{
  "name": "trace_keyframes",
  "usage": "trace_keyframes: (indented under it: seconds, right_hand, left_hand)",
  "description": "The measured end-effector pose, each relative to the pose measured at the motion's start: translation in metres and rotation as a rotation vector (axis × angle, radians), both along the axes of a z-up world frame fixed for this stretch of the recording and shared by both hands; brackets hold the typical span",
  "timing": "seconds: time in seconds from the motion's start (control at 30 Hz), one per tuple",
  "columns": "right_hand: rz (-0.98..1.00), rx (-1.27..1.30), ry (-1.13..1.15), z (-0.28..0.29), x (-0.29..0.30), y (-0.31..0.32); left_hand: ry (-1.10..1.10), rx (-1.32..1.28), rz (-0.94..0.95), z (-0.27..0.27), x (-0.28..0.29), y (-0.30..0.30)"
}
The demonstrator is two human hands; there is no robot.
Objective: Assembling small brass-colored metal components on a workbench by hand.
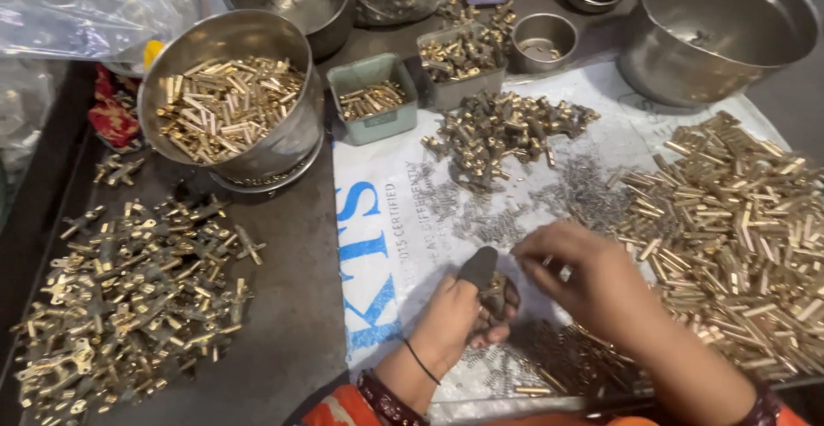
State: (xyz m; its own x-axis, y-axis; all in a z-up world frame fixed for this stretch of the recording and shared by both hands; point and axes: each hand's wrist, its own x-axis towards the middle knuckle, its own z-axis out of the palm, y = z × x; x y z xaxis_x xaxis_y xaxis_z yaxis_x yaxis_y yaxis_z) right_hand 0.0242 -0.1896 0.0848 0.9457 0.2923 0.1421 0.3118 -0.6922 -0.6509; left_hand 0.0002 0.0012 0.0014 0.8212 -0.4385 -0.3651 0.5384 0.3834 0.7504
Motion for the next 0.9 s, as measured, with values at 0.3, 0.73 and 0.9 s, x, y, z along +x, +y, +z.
trace_keyframes:
  seconds: [0.3, 0.73, 0.9]
  right_hand:
    - [0.130, -0.031, -0.141, -0.019, -0.018, 0.006]
    - [0.144, 0.258, 0.276, -0.044, -0.007, -0.011]
    - [0.176, 0.613, 0.697, -0.059, -0.002, -0.019]
  left_hand:
    - [0.163, 0.022, 0.097, 0.003, 0.003, 0.001]
    - [-0.016, -0.159, -0.177, 0.009, 0.000, 0.004]
    - [-0.114, -0.089, -0.296, 0.011, -0.001, 0.003]
